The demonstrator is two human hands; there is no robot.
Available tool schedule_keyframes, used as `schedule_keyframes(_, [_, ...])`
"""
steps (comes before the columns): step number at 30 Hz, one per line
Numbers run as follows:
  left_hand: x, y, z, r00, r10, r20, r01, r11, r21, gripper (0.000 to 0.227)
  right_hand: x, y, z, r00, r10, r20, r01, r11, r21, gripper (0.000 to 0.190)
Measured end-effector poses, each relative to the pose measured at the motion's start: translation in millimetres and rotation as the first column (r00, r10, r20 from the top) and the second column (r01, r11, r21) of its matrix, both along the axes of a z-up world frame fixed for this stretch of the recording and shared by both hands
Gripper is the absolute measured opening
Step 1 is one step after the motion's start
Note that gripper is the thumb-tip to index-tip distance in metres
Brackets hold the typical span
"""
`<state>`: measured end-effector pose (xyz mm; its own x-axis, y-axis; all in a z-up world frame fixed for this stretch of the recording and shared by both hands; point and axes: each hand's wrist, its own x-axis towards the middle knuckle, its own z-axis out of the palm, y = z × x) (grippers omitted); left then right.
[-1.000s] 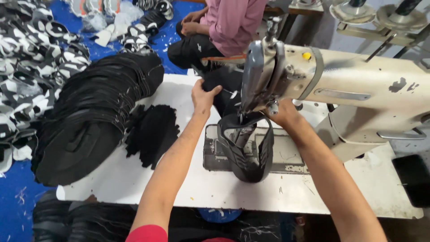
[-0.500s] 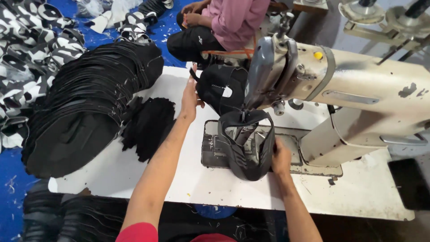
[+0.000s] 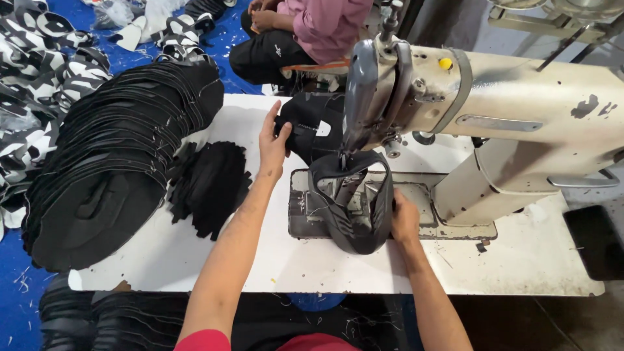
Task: Sewing together components of a shoe upper using an industrial sewing machine.
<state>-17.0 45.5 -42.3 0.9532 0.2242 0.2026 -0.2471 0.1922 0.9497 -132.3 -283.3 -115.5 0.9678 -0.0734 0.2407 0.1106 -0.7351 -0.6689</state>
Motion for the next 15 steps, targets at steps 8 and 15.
schedule_keyframes(8, [19, -2, -28, 0.983, 0.181, 0.016, -0.182, 0.983, 0.025, 0.034, 5, -4, -11, 0.999, -0.003, 0.047, 0.003, 1.0, -0.003, 0.043])
schedule_keyframes(15, [6, -4, -2, 0.986, 0.135, -0.101, -0.132, 0.991, 0.038, 0.035, 0, 2, 2, 1.0, 0.008, 0.024, -0.007, 1.0, -0.016, 0.025])
